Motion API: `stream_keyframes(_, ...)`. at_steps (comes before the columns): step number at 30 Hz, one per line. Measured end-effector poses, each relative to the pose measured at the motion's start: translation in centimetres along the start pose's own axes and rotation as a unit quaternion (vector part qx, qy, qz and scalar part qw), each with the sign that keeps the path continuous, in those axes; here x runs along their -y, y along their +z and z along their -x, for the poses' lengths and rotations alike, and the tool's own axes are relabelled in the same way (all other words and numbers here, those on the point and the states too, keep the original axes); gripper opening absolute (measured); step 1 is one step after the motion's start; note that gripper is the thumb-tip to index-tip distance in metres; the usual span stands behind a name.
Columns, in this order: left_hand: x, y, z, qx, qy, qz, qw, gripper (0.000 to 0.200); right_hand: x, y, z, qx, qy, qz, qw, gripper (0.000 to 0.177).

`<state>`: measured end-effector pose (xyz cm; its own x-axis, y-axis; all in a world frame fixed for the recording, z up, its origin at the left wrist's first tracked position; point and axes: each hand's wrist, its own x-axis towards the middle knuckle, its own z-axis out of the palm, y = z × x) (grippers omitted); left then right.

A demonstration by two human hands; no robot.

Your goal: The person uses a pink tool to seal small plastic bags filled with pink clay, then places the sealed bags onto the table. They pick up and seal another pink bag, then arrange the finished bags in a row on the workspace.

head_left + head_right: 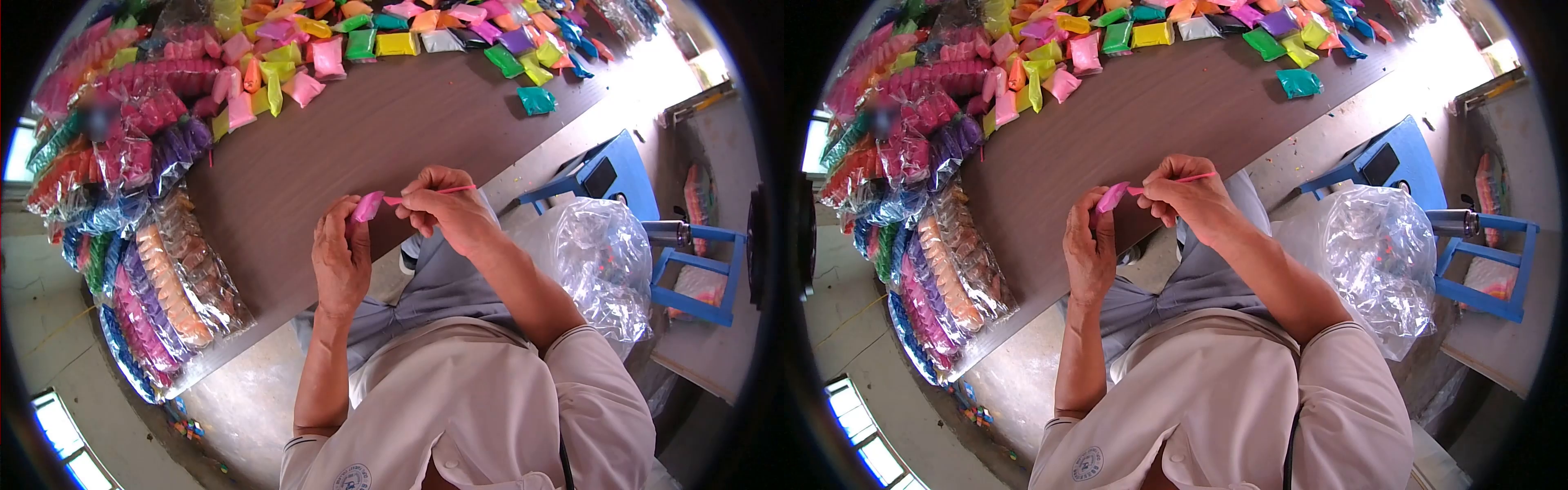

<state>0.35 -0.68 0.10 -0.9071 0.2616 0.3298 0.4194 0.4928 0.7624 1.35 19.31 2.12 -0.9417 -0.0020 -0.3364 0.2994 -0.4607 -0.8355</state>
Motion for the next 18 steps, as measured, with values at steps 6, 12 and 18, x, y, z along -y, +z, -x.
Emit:
stream_keyframes(6, 0.0, 0.0, 0.1, 0.000, -0.006, 0.007, 1.000, 0.023, 0.2, 0.3, -0.3, -0.007, 0.019, 0.002, 1.000, 0.005)
stream_keyframes(12, 0.0, 0.0, 0.0, 0.001, 0.005, -0.009, 1.000, 0.025, 0.0, 0.3, -0.6, 0.048, 0.014, 0.020, 0.999, 0.006)
stream_keyframes(18, -0.2, 0.0, 0.0, -0.003, 0.021, -0.024, 0.999, 0.026, 0.7, -0.4, -0.7, 0.095, 0.012, 0.079, 0.992, 0.006)
